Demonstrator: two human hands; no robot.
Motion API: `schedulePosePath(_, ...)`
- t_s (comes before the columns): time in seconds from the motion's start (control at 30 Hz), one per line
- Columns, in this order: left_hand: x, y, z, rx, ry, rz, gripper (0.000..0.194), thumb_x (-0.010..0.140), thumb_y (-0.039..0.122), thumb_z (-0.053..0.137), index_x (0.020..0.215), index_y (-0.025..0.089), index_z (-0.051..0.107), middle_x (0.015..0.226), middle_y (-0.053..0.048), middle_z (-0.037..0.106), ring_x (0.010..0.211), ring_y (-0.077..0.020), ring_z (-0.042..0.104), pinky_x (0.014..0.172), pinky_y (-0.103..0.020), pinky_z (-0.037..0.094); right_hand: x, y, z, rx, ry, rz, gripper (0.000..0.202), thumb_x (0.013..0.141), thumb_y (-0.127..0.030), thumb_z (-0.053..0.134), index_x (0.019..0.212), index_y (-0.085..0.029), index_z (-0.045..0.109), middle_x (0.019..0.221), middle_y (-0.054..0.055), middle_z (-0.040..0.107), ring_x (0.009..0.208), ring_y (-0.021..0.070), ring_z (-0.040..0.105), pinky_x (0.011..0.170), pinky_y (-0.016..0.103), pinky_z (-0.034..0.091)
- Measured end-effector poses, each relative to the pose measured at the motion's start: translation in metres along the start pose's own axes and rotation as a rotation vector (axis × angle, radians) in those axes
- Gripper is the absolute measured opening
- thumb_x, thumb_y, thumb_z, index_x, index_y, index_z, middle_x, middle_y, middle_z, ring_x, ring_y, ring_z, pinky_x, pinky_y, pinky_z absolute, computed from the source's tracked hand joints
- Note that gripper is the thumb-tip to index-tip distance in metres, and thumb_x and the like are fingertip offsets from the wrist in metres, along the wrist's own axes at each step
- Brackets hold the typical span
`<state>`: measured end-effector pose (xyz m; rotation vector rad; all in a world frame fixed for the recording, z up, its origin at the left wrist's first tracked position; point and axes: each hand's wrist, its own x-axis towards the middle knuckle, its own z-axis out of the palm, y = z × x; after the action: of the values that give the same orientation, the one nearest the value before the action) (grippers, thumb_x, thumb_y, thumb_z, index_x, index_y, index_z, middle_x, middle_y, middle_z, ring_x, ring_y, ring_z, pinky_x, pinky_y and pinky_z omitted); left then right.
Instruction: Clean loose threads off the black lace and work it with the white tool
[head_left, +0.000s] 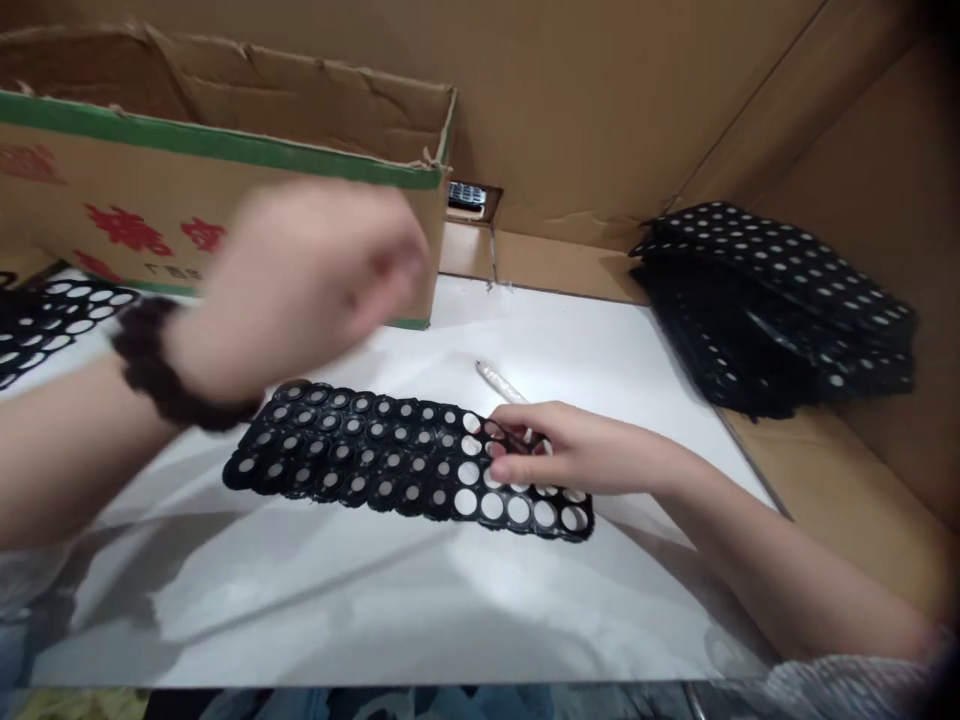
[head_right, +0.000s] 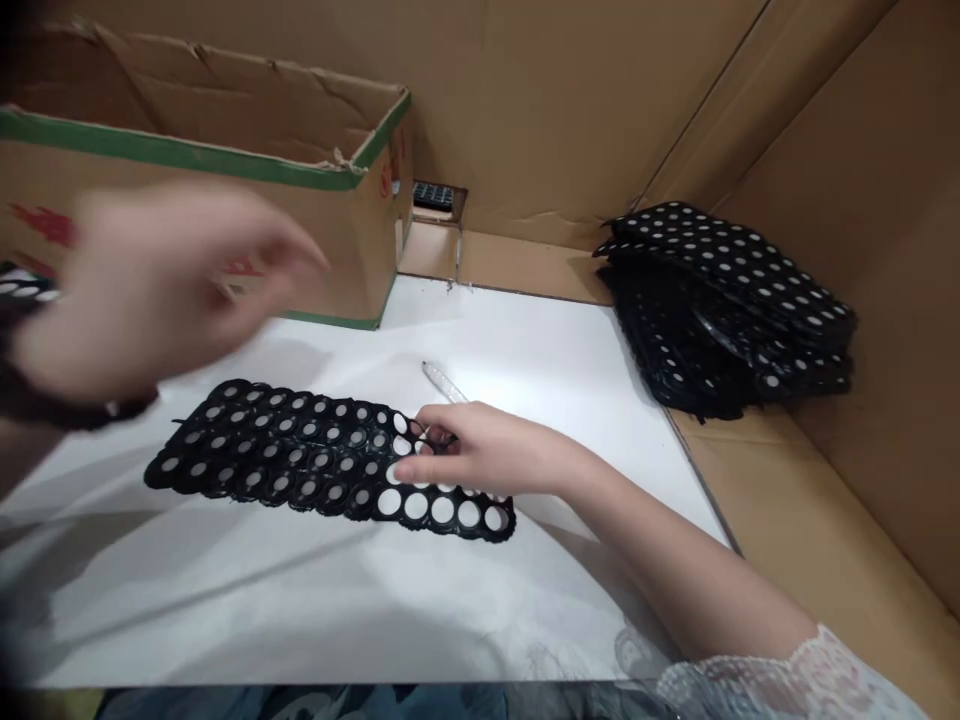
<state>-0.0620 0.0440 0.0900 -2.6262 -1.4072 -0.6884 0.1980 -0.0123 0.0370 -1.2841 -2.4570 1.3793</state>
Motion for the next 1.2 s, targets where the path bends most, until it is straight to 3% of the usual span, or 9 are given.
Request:
schedulePosePath(0.07,-0.022,0.041,0.039,0.132,-0.194,0.252,0.031,0.087,0.037,0.033,0.082,0.017,0.056,0.071,-0.002,0.057,0.07,-0.0158,0.052,0.067,-0.029,0.036,0.006,0.003,0.007,0.005,0.139,0.039,0.036,0.078,-0.05,0.045,0.072,-0.016,0.052,0.064,0.0,0.049,0.057,0.0098,0.041,0.051,0.024,0.031)
schedulePosePath(0.13,-0.036,0.059,0.065,0.184,-0.308,0.278,0.031,0.088,0.036,0.031,0.077,0.016,0.052,0.063,-0.002,0.055,0.06,-0.015,0.05,0.056,-0.027,0.032,0.015,0.008,0.015,0.022,0.282,0.061,0.036,0.078,-0.051,0.046,0.074,-0.016,0.054,0.063,0.0,0.05,0.057,0.0101,0.042,0.052,0.024,0.031)
schedulePosePath(0.2,-0.042,0.059,0.077,0.171,-0.368,0.251,0.032,0.088,0.04,0.03,0.08,0.015,0.049,0.064,-0.003,0.055,0.058,-0.0151,0.05,0.05,-0.026,0.029,0.022,0.011,0.023,0.051,0.358,0.084,0.035,0.076,-0.049,0.051,0.087,-0.016,0.056,0.061,0.0,0.05,0.055,0.0103,0.044,0.051,0.024,0.032)
schedulePosePath(0.37,-0.042,0.047,0.079,0.102,-0.389,0.281,0.032,0.087,0.043,0.029,0.081,0.016,0.045,0.069,-0.003,0.055,0.058,-0.0157,0.051,0.049,-0.026,0.029,0.027,0.008,0.028,0.154,0.257,0.034,0.024,0.08,-0.038,0.049,0.082,-0.016,0.058,0.057,-0.002,0.046,0.048,0.0072,0.042,0.045,0.021,0.032)
schedulePosePath(0.6,-0.05,0.062,0.076,0.178,-0.306,0.352,0.019,0.084,0.025,0.032,0.077,0.015,0.047,0.065,-0.003,0.053,0.057,-0.0156,0.05,0.053,-0.028,0.034,0.024,0.005,0.026,0.346,0.173,0.03,0.019,0.083,-0.031,0.044,0.077,-0.016,0.055,0.061,-0.003,0.044,0.042,0.0035,0.041,0.041,0.019,0.033)
schedulePosePath(0.77,-0.05,0.061,0.078,0.159,-0.314,0.388,0.032,0.087,0.04,0.029,0.08,0.015,0.047,0.073,-0.005,0.053,0.064,-0.0175,0.051,0.056,-0.029,0.035,0.024,0.004,0.028,0.417,0.165,0.05,0.021,0.084,-0.03,0.042,0.074,-0.016,0.053,0.057,-0.004,0.042,0.042,0.0036,0.04,0.04,0.018,0.031)
schedulePosePath(0.9,-0.048,0.058,0.081,0.051,-0.366,0.321,0.024,0.087,0.031,0.028,0.08,0.017,0.046,0.07,-0.002,0.052,0.061,-0.0146,0.049,0.054,-0.027,0.033,0.023,0.003,0.029,0.397,0.173,0.004,0.022,0.085,-0.029,0.04,0.072,-0.016,0.051,0.057,-0.005,0.038,0.043,0.0038,0.038,0.039,0.018,0.03)
schedulePosePath(1.03,-0.044,0.05,0.081,-0.147,-0.403,0.22,0.018,0.083,0.023,0.032,0.069,0.017,0.042,0.063,0.001,0.05,0.055,-0.0114,0.045,0.051,-0.024,0.03,0.024,0.003,0.03,0.272,0.236,-0.063,0.021,0.085,-0.027,0.04,0.073,-0.015,0.053,0.059,-0.003,0.042,0.053,0.0064,0.04,0.051,0.02,0.034)
schedulePosePath(1.2,-0.032,0.032,0.077,-0.396,-0.281,-0.293,0.027,0.084,0.02,0.023,0.061,0.018,0.036,0.054,0.001,0.05,0.053,-0.0105,0.047,0.052,-0.022,0.034,0.022,0.006,0.031,0.201,0.244,-0.048,0.024,0.086,-0.028,0.037,0.073,-0.015,0.052,0.058,-0.003,0.041,0.052,0.0069,0.035,0.05,0.022,0.031)
